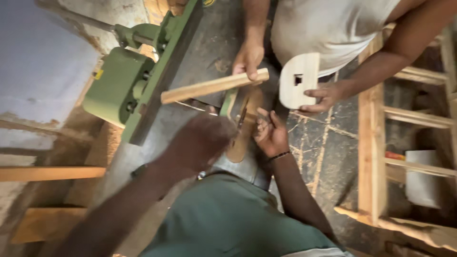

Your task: The person shapes small wooden pieces using a jointer machine and then fits the components together to assemble a wooden joint.

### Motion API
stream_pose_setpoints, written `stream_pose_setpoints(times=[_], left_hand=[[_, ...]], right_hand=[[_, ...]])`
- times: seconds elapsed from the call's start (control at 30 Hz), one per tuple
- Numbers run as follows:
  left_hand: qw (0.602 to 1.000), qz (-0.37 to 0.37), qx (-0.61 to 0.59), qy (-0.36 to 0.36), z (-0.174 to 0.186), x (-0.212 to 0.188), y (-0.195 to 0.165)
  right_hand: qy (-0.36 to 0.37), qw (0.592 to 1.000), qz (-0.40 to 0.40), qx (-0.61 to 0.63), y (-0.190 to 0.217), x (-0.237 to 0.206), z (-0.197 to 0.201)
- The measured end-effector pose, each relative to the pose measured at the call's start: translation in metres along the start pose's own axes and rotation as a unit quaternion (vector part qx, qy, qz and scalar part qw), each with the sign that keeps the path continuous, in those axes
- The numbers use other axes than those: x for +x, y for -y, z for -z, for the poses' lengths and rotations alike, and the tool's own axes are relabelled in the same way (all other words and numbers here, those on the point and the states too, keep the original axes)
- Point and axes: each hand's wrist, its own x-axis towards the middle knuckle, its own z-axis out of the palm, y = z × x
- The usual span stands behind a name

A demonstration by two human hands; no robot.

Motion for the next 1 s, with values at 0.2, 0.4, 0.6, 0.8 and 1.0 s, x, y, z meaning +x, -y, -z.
stream_pose_setpoints(times=[0.2,0.4,0.6,0.8,1.0], left_hand=[[0.938,0.259,-0.229,-0.014,-0.051,-0.064,-0.031],[0.811,0.451,-0.357,-0.105,-0.096,-0.106,-0.056],[0.791,0.473,-0.374,-0.105,-0.113,-0.118,-0.078],[0.79,0.457,-0.395,-0.101,-0.119,-0.102,-0.104],[0.817,0.443,-0.362,-0.07,-0.127,-0.085,-0.128]], right_hand=[[-0.098,0.985,-0.004,-0.142,-0.03,-0.012,0.026],[-0.133,0.853,0.056,-0.502,-0.056,-0.036,0.056],[-0.111,0.815,0.023,-0.568,-0.073,-0.062,0.08],[-0.072,0.771,0.097,-0.626,-0.071,-0.08,0.083],[-0.039,0.853,0.027,-0.52,-0.053,-0.086,0.075]])
